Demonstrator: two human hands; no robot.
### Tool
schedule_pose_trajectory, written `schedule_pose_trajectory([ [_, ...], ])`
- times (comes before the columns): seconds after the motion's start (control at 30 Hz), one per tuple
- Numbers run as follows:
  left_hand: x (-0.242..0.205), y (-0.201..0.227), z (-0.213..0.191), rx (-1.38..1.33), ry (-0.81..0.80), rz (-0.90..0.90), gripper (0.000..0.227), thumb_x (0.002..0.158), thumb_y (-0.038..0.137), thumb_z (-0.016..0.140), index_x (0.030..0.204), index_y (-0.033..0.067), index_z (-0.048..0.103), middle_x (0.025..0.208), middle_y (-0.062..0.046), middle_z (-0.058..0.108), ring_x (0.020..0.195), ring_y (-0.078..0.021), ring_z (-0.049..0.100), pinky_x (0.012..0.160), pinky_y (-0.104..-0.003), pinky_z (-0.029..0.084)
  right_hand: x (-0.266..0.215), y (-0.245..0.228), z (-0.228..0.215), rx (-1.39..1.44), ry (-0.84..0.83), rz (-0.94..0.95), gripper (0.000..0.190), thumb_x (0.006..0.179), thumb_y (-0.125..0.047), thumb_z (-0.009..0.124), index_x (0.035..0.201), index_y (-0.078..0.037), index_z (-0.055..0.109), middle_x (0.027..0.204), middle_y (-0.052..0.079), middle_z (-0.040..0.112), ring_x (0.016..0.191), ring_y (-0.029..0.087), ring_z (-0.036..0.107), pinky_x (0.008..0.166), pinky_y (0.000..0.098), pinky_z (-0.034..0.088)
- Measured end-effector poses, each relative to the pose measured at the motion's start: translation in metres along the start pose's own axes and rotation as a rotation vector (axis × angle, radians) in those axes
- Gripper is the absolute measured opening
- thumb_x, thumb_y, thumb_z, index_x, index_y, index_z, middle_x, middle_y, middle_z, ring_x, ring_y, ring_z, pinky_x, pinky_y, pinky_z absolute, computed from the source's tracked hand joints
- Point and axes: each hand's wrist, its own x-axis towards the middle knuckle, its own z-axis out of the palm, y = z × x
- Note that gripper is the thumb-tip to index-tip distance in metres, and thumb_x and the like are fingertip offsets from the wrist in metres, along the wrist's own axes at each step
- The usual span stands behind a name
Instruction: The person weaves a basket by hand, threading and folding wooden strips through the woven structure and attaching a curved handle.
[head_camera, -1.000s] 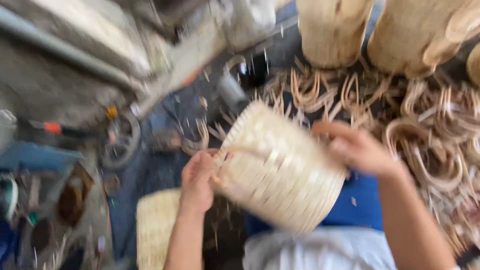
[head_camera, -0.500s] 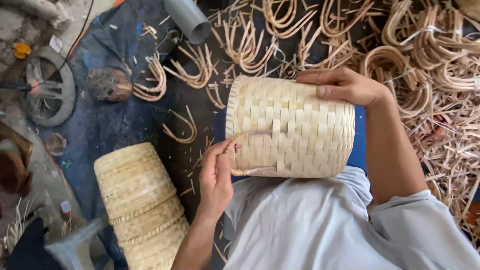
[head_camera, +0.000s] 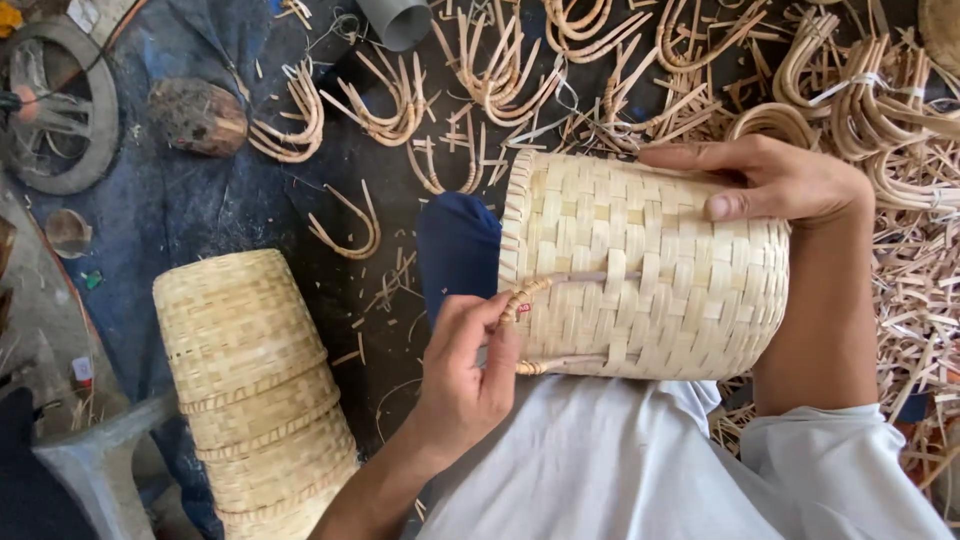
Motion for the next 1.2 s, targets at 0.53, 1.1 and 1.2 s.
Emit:
schedule_pose_trajectory([
  [0.53,0.010,-0.003,0.003,0.075,0.049,0.090,0.024,0.102,0.003,0.065,0.122,-0.0090,0.066,0.080,-0.009,0.063,0.065,-0.0170,0.061,0.059,-0.031,0.050,0.033,-0.041,0.021,-0.225,-0.037,0.317,0.101,0.059,-0.069,0.074,0.150,-0.031,0.050,0.163,0.002,0.042,0.148,0.031,0.040,0.119,0.0506,0.030],
  [1.1,0.019,0.003,0.000,0.040,-0.030,0.074,0.026,0.099,0.004,0.066,0.124,-0.0056,0.066,0.097,-0.011,0.070,0.084,-0.0213,0.070,0.074,-0.031,0.057,0.025,-0.051,0.028,-0.218,0.007,0.340,0.101,0.056,-0.068,0.076,0.147,-0.033,0.054,0.161,-0.001,0.044,0.147,0.029,0.042,0.119,0.0493,0.031],
  [1.2,0.005,-0.004,-0.003,-0.187,-0.101,-0.071,0.045,0.098,0.004,0.069,0.139,-0.0048,0.053,0.111,-0.011,0.061,0.094,-0.0181,0.066,0.080,-0.031,0.059,0.023,-0.047,0.025,-0.237,0.021,0.297,0.099,0.058,-0.068,0.076,0.147,-0.031,0.054,0.162,0.001,0.043,0.147,0.030,0.041,0.118,0.0494,0.032],
])
